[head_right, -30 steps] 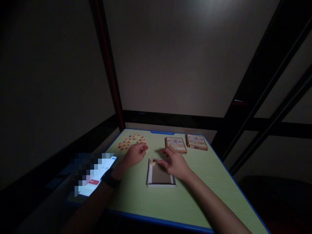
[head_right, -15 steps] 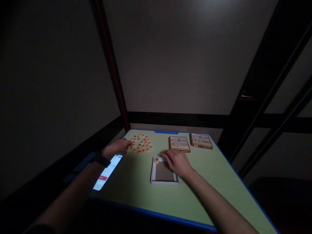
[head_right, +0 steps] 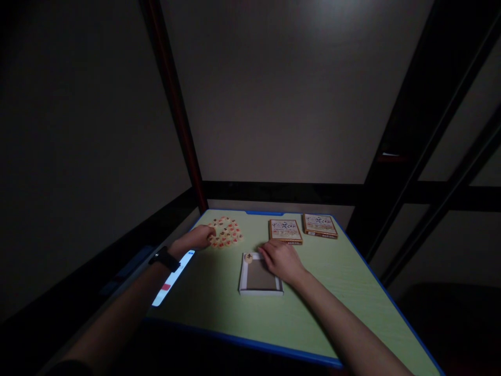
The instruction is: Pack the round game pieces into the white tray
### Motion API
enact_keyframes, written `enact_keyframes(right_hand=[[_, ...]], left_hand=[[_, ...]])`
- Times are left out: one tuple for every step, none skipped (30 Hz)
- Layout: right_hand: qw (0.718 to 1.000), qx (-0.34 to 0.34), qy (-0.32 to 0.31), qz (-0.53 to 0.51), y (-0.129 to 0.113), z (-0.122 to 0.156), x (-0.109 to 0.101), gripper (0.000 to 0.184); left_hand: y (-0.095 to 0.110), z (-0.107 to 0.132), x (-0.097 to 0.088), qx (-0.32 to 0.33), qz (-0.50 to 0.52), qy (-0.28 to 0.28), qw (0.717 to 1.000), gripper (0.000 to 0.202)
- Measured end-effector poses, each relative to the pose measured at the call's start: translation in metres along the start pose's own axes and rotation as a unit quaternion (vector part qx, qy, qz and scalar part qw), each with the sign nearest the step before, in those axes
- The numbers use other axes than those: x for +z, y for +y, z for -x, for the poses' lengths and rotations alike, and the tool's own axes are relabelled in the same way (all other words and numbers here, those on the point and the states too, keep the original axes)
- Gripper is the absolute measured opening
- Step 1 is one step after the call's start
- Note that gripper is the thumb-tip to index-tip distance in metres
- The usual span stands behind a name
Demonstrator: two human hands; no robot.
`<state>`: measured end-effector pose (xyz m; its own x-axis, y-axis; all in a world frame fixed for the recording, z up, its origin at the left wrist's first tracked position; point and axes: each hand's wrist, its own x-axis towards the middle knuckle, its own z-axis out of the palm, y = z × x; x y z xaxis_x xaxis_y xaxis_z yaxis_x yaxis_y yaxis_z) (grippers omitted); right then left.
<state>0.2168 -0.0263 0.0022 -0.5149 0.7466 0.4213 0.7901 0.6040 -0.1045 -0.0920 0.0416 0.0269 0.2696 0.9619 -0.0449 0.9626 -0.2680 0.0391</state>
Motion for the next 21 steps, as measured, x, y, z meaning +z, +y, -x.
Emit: enact_keyframes(right_hand=[[1.000,-0.001,0.001,0.002,0.000,0.000,0.000,0.036],[1.000,-0.001,0.001,0.004,0.000,0.000,0.001,0.036],[1.000,0.000,0.002,0.006,0.001,0.000,0.001,0.037],[1.000,0.001,0.002,0.009,0.001,0.000,0.002,0.037],[1.000,0.002,0.001,0.010,0.001,0.000,0.002,0.037],[1.000,0.003,0.001,0.011,0.001,0.000,0.002,0.037],[1.000,0.003,0.001,0.011,0.001,0.000,0.001,0.037],[1.000,0.003,0.000,0.011,0.000,0.000,0.001,0.037],[1.000,0.002,-0.001,0.011,0.000,0.000,0.001,0.037],[1.000,0.001,-0.002,0.011,-0.001,0.000,0.000,0.037],[1.000,0.000,-0.004,0.011,-0.001,0.000,0.000,0.037],[1.000,0.000,-0.006,0.011,-0.001,0.000,0.000,0.036],[1.000,0.001,-0.009,0.010,-0.002,0.000,0.000,0.036],[1.000,0.002,-0.010,0.009,-0.002,0.000,0.001,0.036],[1.000,0.003,-0.011,0.008,-0.002,0.001,0.001,0.035],[1.000,0.003,-0.012,0.007,-0.001,0.001,0.002,0.035],[1.000,0.003,-0.012,0.007,-0.001,0.001,0.002,0.035],[1.000,0.003,-0.010,0.007,-0.001,0.001,0.003,0.036],[1.000,0.002,-0.009,0.008,0.000,0.001,0.003,0.036],[1.000,0.001,-0.008,0.009,0.000,0.001,0.004,0.036],[1.000,0.000,-0.007,0.011,0.000,0.001,0.004,0.036]], left_hand=[[0.000,-0.001,0.001,0.001,-0.001,0.002,1.000,0.030],[-0.001,-0.002,0.002,-0.001,-0.004,0.003,1.000,0.028],[-0.001,-0.002,0.002,-0.005,-0.006,0.003,1.000,0.025],[-0.001,-0.002,0.002,-0.007,-0.008,0.003,1.000,0.023],[-0.001,-0.002,0.002,-0.009,-0.009,0.002,1.000,0.022],[-0.001,-0.002,0.002,-0.008,-0.011,0.003,1.000,0.021],[0.000,-0.002,0.001,-0.007,-0.012,0.003,1.000,0.021],[0.000,-0.001,0.000,-0.005,-0.013,0.003,1.000,0.021],[0.001,0.000,-0.001,-0.003,-0.013,0.003,1.000,0.021],[0.001,0.001,-0.002,-0.001,-0.013,0.003,1.000,0.021],[0.001,0.002,-0.003,0.001,-0.013,0.003,1.000,0.022],[0.001,0.003,-0.004,0.002,-0.013,0.002,1.000,0.022],[0.001,0.005,-0.005,0.002,-0.013,0.001,1.000,0.022],[0.000,0.006,-0.006,0.005,-0.011,0.001,1.000,0.022],[-0.001,0.006,-0.007,0.008,-0.007,-0.001,1.000,0.022],[-0.003,0.007,-0.009,0.013,0.001,-0.002,1.000,0.021],[-0.006,0.007,-0.011,0.015,0.011,-0.004,1.000,0.021],[-0.010,0.006,-0.014,0.014,0.023,-0.003,1.000,0.020],[-0.014,0.005,-0.017,0.009,0.034,-0.002,0.999,0.019],[-0.020,0.004,-0.020,-0.001,0.041,0.000,0.999,0.018],[-0.026,0.002,-0.024,-0.014,0.042,0.004,0.999,0.017]])
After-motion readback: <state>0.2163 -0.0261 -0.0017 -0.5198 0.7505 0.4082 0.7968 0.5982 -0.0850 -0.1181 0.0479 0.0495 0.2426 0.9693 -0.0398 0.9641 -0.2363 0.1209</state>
